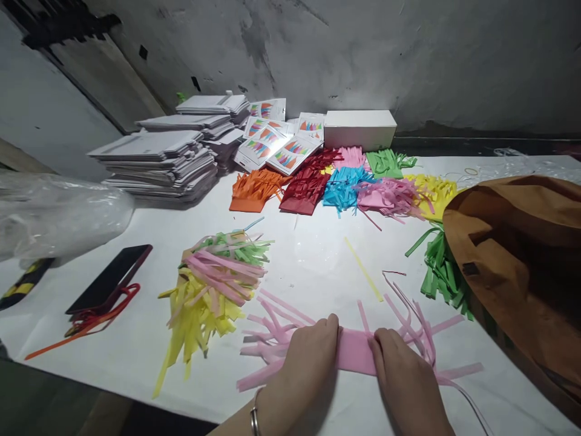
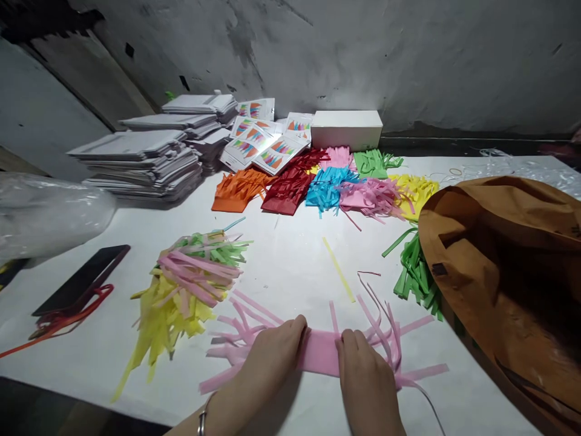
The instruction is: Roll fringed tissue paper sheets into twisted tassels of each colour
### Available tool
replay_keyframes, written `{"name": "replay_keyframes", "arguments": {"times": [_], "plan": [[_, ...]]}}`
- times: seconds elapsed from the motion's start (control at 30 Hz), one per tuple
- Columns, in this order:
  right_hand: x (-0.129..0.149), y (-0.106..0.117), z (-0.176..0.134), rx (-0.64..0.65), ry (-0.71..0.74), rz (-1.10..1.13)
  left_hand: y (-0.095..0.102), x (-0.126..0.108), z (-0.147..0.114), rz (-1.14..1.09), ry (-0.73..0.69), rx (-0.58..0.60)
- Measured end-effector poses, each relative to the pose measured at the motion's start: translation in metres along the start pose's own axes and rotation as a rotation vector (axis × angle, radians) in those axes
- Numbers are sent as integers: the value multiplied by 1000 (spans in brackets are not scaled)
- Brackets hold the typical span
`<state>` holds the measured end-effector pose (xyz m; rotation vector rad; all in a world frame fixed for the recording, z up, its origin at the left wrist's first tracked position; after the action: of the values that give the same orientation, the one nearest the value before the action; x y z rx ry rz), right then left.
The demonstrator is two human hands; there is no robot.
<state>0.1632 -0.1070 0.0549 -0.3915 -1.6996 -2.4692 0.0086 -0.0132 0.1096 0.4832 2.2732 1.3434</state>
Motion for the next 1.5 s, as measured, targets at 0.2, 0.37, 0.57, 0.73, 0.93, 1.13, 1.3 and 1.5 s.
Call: {"name": "replay_keyframes", "arguments": {"times": [0.2, 0.37, 0.57, 0.73, 0.93, 1.13, 1.3, 1.5], "plan": [[-9, 20, 5, -161, 134, -67, -2, -4, 1, 35, 10, 15], [-9, 19, -14, -77, 498, 96, -7, -2, 7, 46, 3, -2], [-4, 6, -19, -107, 482, 162, -7, 16, -7, -2, -157, -354], [6, 26, -5, -79, 426, 348, -34, 19, -29, -57, -588, -631], [9, 19, -11, -150, 462, 244, -58, 21, -35, -140, -558, -681], [-8, 14, -22, -40, 305, 261, -55, 25, -48, -235, -470, -737], [-4, 14, -11, 72, 181, 223, -53, 15, -43, -221, -220, -745], [-7, 9, 4, 77, 162, 131, -47, 12, -29, 0, -87, -609]]}}
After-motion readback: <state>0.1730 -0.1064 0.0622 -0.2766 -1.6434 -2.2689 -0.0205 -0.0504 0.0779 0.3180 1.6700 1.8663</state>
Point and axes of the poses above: each hand's wrist, its own z-axis towards the middle knuckle, its own y-axis out of the back of the hand, x = y × z, the point moved 1 cm from there along z, towards the middle knuckle, and after that the axes turned 1 degree about z, right-handed, at the moved point
